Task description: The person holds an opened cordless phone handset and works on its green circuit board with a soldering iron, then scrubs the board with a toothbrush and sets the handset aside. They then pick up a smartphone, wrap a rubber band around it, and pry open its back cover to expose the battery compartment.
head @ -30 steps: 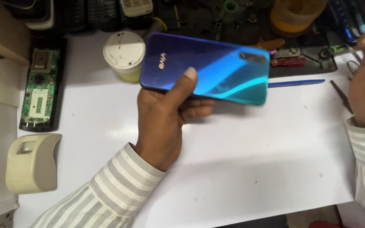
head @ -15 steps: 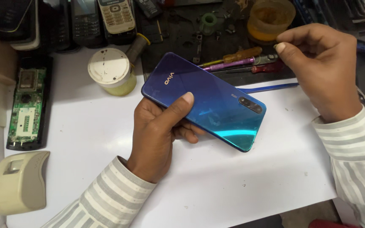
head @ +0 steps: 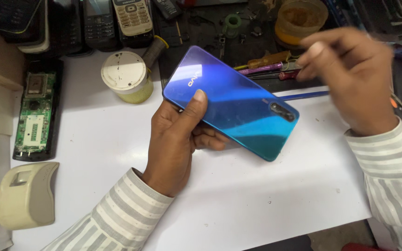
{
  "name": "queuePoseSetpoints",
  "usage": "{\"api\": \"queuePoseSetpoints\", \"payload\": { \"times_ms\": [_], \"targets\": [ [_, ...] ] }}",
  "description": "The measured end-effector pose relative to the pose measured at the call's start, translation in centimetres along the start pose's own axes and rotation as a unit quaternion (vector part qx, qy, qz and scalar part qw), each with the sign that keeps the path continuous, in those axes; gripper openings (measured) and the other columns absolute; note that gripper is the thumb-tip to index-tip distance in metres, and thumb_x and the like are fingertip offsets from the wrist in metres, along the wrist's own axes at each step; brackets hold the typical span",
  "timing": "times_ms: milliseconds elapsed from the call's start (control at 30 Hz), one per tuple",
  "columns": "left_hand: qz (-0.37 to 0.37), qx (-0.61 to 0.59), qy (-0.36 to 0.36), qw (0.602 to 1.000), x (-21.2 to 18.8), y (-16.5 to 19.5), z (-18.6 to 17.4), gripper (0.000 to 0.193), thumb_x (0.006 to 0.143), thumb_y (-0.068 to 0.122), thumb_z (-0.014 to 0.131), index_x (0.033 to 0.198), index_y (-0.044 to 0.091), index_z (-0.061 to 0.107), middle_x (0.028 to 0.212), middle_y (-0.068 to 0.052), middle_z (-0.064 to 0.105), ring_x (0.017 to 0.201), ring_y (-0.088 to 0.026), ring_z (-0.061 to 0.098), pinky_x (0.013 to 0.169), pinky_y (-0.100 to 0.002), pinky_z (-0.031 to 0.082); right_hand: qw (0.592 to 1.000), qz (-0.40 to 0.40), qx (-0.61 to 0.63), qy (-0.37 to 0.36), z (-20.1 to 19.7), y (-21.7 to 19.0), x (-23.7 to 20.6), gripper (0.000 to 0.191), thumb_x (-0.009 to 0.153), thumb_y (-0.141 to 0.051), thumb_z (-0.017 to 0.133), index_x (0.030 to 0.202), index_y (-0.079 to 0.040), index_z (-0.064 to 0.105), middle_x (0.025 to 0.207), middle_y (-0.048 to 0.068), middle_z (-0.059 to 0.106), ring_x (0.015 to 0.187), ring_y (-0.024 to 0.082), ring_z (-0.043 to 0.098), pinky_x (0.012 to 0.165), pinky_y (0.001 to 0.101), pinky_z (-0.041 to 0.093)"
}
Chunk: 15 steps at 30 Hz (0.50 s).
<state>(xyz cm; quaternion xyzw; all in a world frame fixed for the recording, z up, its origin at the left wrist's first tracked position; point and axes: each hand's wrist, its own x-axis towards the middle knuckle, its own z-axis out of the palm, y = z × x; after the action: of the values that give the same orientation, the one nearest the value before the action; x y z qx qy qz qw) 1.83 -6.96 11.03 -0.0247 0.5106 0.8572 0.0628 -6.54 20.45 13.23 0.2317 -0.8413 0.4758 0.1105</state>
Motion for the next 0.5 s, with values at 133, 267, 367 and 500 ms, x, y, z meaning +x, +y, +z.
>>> {"api": "queuePoseSetpoints", "payload": {
  "times_ms": [133, 267, 367, 500],
  "targets": [
    [0.014, 0.019, 0.01, 1.0, 0.2, 0.0, 0.3, 0.037, 0.1, 0.034, 0.059, 0.117, 0.0, 0.059, 0.095, -0.016, 0.076, 0.072, -0.017, 0.075, 0.058, -0.027, 0.064, 0.982, 0.06, 0.079, -0.158, 1.4, -0.5, -0.8, 0.036, 0.105, -0.029, 0.056, 0.126, -0.001, 0.066, 0.099, 0.005, 0.073, 0.086, 0.01, 0.068, 0.075, 0.0253, 0.057],
    [0.021, 0.032, 0.023, 0.999, 0.4, 0.1, 0.6, 0.034, 0.095, 0.026, 0.065, 0.116, 0.0, 0.06, 0.097, -0.013, 0.075, 0.077, -0.016, 0.075, 0.059, -0.026, 0.062, 0.961, 0.128, 0.109, -0.218, 1.3, 0.1, -1.5, 0.034, 0.102, -0.029, 0.059, 0.117, -0.001, 0.07, 0.09, 0.005, 0.072, 0.078, 0.01, 0.066, 0.066, 0.0271, 0.057],
    [0.033, -0.045, 0.018, 0.998, 0.6, 0.6, 0.2, 0.032, 0.099, 0.027, 0.061, 0.117, 0.0, 0.063, 0.094, -0.01, 0.073, 0.076, -0.014, 0.072, 0.065, -0.027, 0.062, 0.948, 0.132, 0.206, -0.204, 0.8, 1.0, -1.6, 0.034, 0.106, -0.029, 0.059, 0.119, 0.001, 0.069, 0.093, 0.006, 0.07, 0.083, 0.01, 0.065, 0.073, 0.0268, 0.056],
    [-0.016, -0.044, -0.034, 0.998, 0.7, 1.0, -0.5, 0.027, 0.097, 0.019, 0.065, 0.109, -0.005, 0.064, 0.096, -0.009, 0.074, 0.084, -0.014, 0.07, 0.079, -0.029, 0.058, 0.949, 0.138, 0.249, -0.135, 1.0, 1.4, -1.8, 0.032, 0.11, -0.027, 0.06, 0.121, 0.002, 0.068, 0.098, 0.006, 0.068, 0.088, 0.011, 0.064, 0.078, 0.027, 0.055]
  ]
}}
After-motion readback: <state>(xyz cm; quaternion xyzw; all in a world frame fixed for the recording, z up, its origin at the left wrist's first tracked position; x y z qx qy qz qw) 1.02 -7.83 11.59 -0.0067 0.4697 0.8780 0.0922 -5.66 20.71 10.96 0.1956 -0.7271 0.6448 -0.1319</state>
